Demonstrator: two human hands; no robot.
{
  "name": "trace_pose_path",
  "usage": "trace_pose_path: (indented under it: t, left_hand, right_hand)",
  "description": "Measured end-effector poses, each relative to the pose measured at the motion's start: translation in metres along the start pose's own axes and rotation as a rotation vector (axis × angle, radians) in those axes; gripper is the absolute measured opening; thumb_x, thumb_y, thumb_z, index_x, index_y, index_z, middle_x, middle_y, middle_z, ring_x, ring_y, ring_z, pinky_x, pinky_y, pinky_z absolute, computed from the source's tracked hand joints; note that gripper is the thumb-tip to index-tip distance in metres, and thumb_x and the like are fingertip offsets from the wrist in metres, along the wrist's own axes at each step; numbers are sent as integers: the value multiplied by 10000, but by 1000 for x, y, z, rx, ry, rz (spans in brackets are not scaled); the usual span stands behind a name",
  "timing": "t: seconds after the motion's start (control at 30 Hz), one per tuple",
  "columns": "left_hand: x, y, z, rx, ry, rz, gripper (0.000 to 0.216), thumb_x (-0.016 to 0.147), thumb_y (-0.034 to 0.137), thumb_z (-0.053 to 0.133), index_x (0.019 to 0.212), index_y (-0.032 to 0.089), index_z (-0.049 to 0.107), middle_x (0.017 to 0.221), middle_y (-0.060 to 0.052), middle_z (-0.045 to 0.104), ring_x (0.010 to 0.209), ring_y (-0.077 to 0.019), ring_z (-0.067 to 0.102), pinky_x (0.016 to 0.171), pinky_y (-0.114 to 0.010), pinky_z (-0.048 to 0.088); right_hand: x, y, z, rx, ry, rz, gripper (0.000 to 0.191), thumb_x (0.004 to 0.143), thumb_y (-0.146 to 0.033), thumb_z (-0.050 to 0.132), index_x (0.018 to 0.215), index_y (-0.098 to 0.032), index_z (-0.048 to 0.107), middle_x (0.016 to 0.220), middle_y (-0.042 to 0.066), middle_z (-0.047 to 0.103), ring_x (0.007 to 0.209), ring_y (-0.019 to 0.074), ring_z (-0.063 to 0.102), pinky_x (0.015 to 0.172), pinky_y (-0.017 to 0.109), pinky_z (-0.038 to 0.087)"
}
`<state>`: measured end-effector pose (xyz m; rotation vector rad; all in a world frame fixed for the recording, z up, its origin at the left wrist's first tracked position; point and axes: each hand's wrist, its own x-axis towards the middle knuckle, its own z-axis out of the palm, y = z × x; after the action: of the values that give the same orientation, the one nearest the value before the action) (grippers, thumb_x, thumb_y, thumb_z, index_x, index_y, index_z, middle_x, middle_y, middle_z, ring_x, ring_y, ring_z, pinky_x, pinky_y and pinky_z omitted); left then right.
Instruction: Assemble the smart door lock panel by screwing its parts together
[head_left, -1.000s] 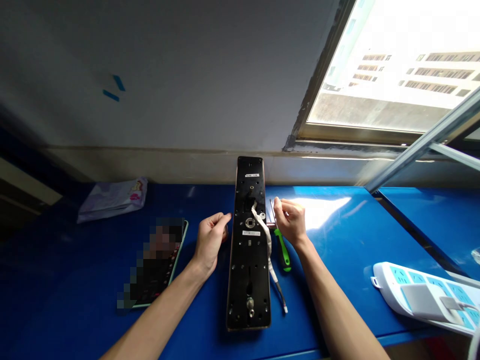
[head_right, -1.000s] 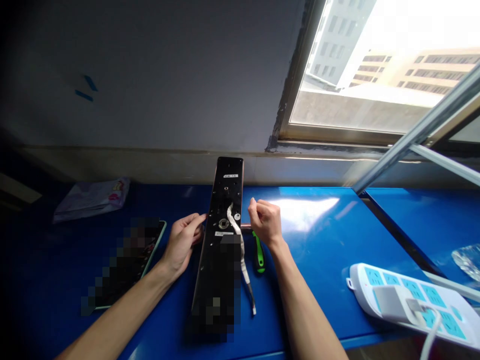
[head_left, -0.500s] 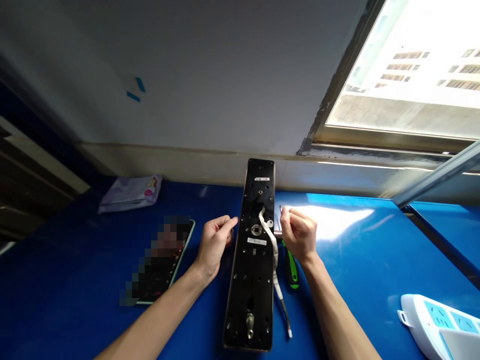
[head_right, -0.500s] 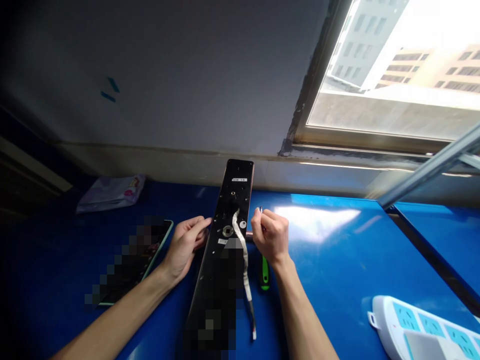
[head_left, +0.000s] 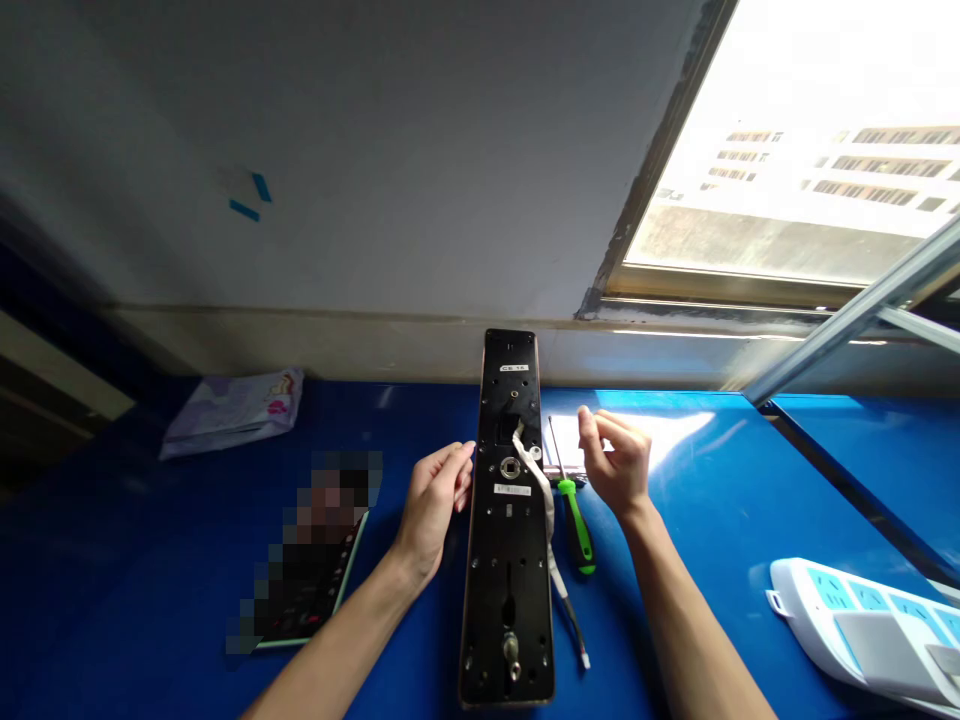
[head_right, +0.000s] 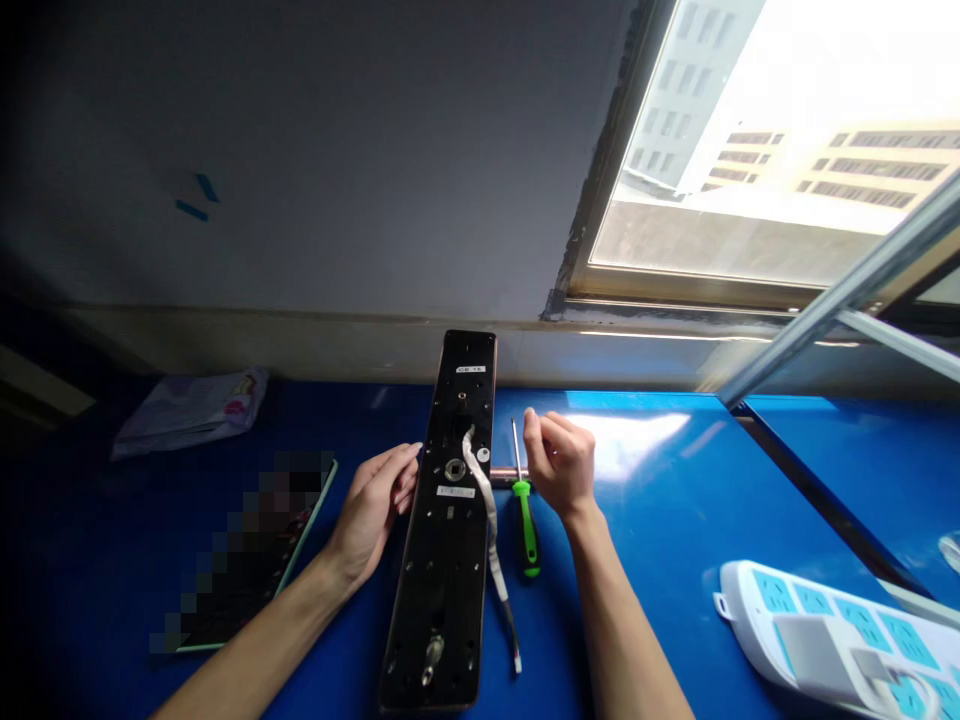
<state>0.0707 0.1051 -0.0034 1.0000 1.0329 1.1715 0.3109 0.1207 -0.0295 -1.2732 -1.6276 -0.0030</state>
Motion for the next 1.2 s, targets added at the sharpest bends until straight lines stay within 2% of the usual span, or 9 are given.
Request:
trace_pose_path:
  t: [0.1, 0.2, 0.3, 0.47, 0.73, 0.87, 1.0, 1.1, 1.2]
  left_hand:
    - [0, -1, -1, 1, -9, 6, 517, 858, 537, 704, 580, 215, 410, 547, 68, 367, 520, -84, 313, 498, -210, 284]
    - [0, -2, 0, 8, -7, 14, 512, 856, 535, 702, 583, 214, 411, 547, 67, 373, 518, -83, 320, 498, -210, 279]
    - [0, -2, 0, 19, -2, 24, 508, 856, 533, 697, 582, 213, 413, 547, 66, 378, 520, -84, 329, 504, -211, 283]
    - [2, -2, -2, 39, 4, 29, 501, 849, 524, 698, 580, 214, 412, 555, 62, 391, 523, -87, 354, 511, -213, 301]
    - [2, -7, -2, 53, 18, 27, 486, 862, 526, 696, 615, 212, 419, 593, 61, 404, 544, -94, 362, 519, -219, 319]
    - [2, -9, -1, 58, 61, 73, 343, 897, 490, 699, 781, 197, 564, 727, 34, 548, 674, -120, 512, 643, -224, 437]
    - [4, -10, -1, 50, 67, 97, 379, 888, 516, 734, 1079, 208, 621, 948, -21, 695, 883, -191, 665, 786, -286, 528]
    - [4, -11, 0, 41, 24, 101, 524, 880, 546, 755, 1243, 222, 559, 947, -34, 721, 897, -231, 716, 769, -321, 557]
    - [5, -12, 0, 47, -2, 127, 609, 874, 537, 773, 1326, 237, 497, 876, -12, 715, 801, -211, 709, 710, -306, 556]
  right_hand:
    - [2, 2, -10, -1, 54, 10, 248, 1045, -394, 658, 1139, -167, 696, 1042, 37, 731, 820, 145, 704, 738, 317, 626]
    - [2, 3, -10, 8, 47, 17, 268, 1041, -395, 663, 1195, -177, 692, 1140, 60, 731, 914, 173, 721, 803, 354, 639]
    - [1, 4, -4, 9, -3, 20, 302, 1038, -397, 666, 1258, -190, 679, 1244, 82, 715, 1011, 203, 723, 869, 396, 641]
    - [0, 5, 2, -11, -94, 40, 308, 1038, -396, 666, 1269, -192, 675, 1258, 86, 712, 1024, 206, 723, 880, 403, 640]
    - [5, 1, -1, -142, -303, 201, 310, 1040, -400, 661, 1274, -197, 675, 1277, 90, 707, 1047, 212, 719, 903, 415, 635]
    - [17, -19, -17, -222, -498, 277, 298, 1034, -437, 663, 1146, -164, 699, 1084, 44, 732, 893, 179, 717, 801, 360, 627]
    - [21, -42, -36, -253, -732, 337, 434, 929, -519, 741, 686, -195, 583, 588, -39, 562, 552, 127, 534, 550, 268, 445]
    - [17, -49, -40, -218, -875, 385, 379, 816, -438, 824, 682, -215, 548, 567, -38, 581, 508, 119, 497, 492, 253, 356]
    - [19, -49, -40, -209, -909, 415, 274, 716, -236, 826, 732, -221, 552, 608, -33, 626, 547, 127, 522, 504, 242, 355]
